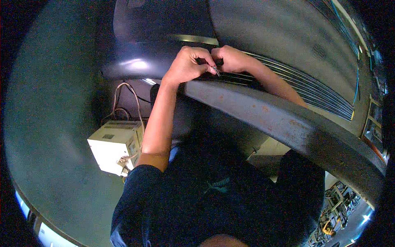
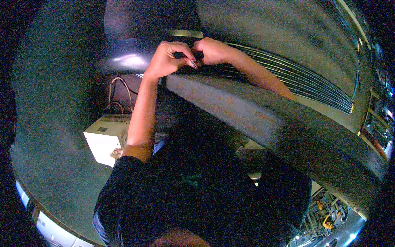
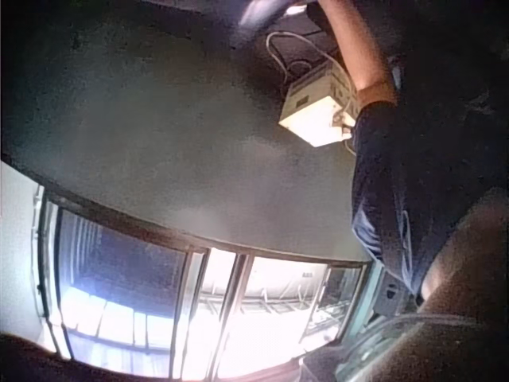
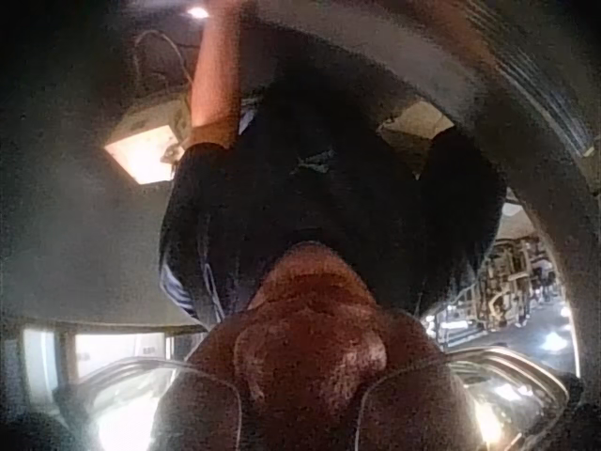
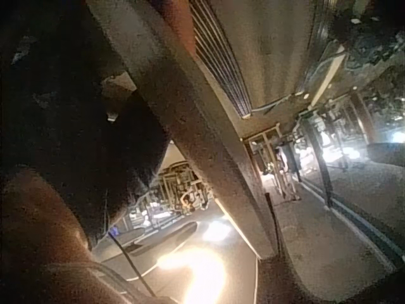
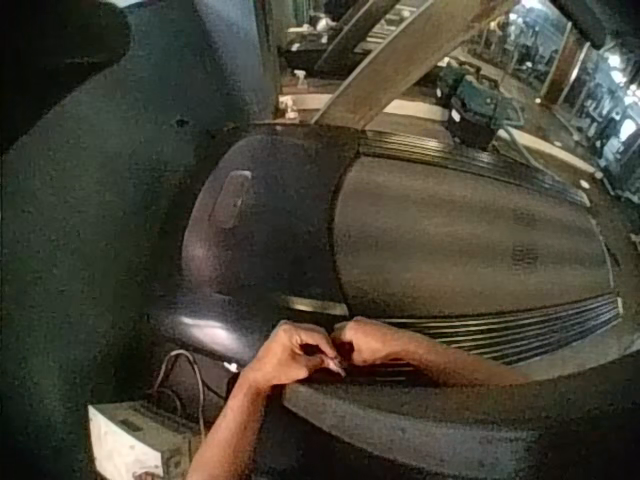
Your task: The recorder uses tools and a cleaning solution to repair and clean a treadmill.
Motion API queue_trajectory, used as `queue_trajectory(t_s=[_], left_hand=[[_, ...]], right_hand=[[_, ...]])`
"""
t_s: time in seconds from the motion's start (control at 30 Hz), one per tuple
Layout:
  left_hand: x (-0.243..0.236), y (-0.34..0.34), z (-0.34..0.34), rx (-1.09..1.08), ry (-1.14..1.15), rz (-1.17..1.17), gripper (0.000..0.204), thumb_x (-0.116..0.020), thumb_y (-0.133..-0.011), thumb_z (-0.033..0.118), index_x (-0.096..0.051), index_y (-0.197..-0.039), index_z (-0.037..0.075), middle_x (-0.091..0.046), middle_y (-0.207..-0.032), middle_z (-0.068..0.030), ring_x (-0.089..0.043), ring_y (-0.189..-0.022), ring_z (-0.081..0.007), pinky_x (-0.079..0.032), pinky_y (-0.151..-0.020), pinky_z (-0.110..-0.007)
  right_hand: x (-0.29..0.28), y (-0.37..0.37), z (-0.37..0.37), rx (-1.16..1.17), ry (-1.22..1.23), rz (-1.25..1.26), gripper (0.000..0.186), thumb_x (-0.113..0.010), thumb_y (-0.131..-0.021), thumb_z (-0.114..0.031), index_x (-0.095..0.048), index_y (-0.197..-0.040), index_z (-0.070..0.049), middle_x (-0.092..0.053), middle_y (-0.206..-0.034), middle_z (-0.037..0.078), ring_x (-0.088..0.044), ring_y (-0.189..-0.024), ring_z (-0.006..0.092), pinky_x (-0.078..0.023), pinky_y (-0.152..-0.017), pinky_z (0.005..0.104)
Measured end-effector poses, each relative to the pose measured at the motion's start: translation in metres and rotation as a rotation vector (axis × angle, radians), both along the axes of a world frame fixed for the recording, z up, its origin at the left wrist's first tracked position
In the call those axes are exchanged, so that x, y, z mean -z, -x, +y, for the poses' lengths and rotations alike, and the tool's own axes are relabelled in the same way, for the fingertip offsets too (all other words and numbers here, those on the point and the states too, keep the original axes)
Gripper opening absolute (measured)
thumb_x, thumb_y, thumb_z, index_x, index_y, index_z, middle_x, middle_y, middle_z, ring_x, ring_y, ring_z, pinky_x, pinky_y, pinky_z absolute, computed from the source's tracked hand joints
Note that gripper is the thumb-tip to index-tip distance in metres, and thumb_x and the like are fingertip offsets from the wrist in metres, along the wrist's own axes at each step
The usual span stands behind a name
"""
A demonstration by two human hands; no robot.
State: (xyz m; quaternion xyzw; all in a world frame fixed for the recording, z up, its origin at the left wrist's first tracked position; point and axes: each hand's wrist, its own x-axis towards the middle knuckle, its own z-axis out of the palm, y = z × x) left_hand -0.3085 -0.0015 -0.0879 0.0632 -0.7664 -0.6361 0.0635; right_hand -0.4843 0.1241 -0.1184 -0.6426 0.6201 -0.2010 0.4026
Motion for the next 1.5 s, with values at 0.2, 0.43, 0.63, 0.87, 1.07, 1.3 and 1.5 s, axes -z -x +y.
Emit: queue_trajectory(t_s=[0.2,0.43,0.63,0.87,1.07,1.3,1.5], left_hand=[[-0.001,0.004,0.004,0.067,-0.001,-0.006,0.02,-0.068,-0.073,-0.015,-0.073,-0.085,0.0,-0.075,-0.087,-0.0105,-0.072,-0.08,-0.0192,-0.057,-0.076,-0.031],[0.001,0.001,0.003,0.036,-0.297,-0.052,0.017,-0.073,-0.076,-0.012,-0.075,-0.087,0.001,-0.075,-0.091,-0.0058,-0.069,-0.085,-0.0127,-0.056,-0.074,-0.028],[0.009,0.0,0.002,0.033,-0.143,-0.086,0.011,-0.075,-0.078,-0.006,-0.075,-0.087,0.002,-0.075,-0.086,-0.0061,-0.07,-0.083,-0.0146,-0.056,-0.077,-0.03],[0.003,0.001,0.001,0.07,-0.084,-0.071,0.017,-0.071,-0.079,-0.01,-0.077,-0.089,0.002,-0.076,-0.085,-0.0062,-0.069,-0.078,-0.012,-0.055,-0.076,-0.028],[-0.01,-0.006,0.003,0.028,-0.125,-0.093,0.015,-0.079,-0.08,0.0,-0.077,-0.094,0.006,-0.074,-0.084,-0.0016,-0.065,-0.08,-0.0084,-0.052,-0.073,-0.026],[-0.06,-0.016,0.008,-0.137,0.303,-0.254,0.022,-0.081,-0.084,0.023,-0.075,-0.088,0.002,-0.073,-0.079,-0.0121,-0.07,-0.073,-0.0224,-0.054,-0.071,-0.034],[-0.086,0.0,0.031,-0.094,0.613,-0.53,0.045,-0.08,-0.078,0.047,-0.075,-0.085,0.002,-0.07,-0.078,-0.0197,-0.069,-0.079,-0.0409,-0.054,-0.076,-0.047]], right_hand=[[0.008,0.006,0.0,-0.021,0.032,0.011,0.03,-0.08,-0.073,-0.019,-0.068,-0.094,-0.001,-0.069,-0.09,0.018,-0.069,-0.084,0.0352,-0.054,-0.073,0.0411],[0.022,0.006,0.002,0.001,0.101,0.01,0.028,-0.078,-0.072,-0.017,-0.068,-0.093,-0.001,-0.068,-0.09,0.018,-0.068,-0.084,0.0371,-0.053,-0.072,0.0428],[0.011,0.001,0.001,-0.009,0.092,0.023,0.028,-0.076,-0.074,-0.015,-0.07,-0.099,-0.002,-0.069,-0.098,0.018,-0.067,-0.092,0.0385,-0.053,-0.081,0.0436],[0.013,0.004,0.001,-0.081,0.069,0.085,0.026,-0.076,-0.074,-0.015,-0.068,-0.096,-0.002,-0.068,-0.094,0.018,-0.067,-0.088,0.0395,-0.053,-0.077,0.044],[0.023,0.0,0.002,-0.023,0.137,0.007,0.024,-0.076,-0.073,-0.015,-0.063,-0.087,0.0,-0.067,-0.086,0.018,-0.066,-0.08,0.0393,-0.052,-0.072,0.0446],[0.005,-0.003,0.001,0.059,0.083,0.027,0.025,-0.078,-0.073,-0.021,-0.072,-0.091,-0.004,-0.068,-0.088,0.016,-0.067,-0.081,0.037,-0.053,-0.073,0.044],[0.0,0.002,-0.003,-0.035,0.128,-0.091,0.025,-0.076,-0.071,-0.017,-0.076,-0.096,-0.011,-0.066,-0.082,0.013,-0.066,-0.079,0.0326,-0.053,-0.072,0.0413]])
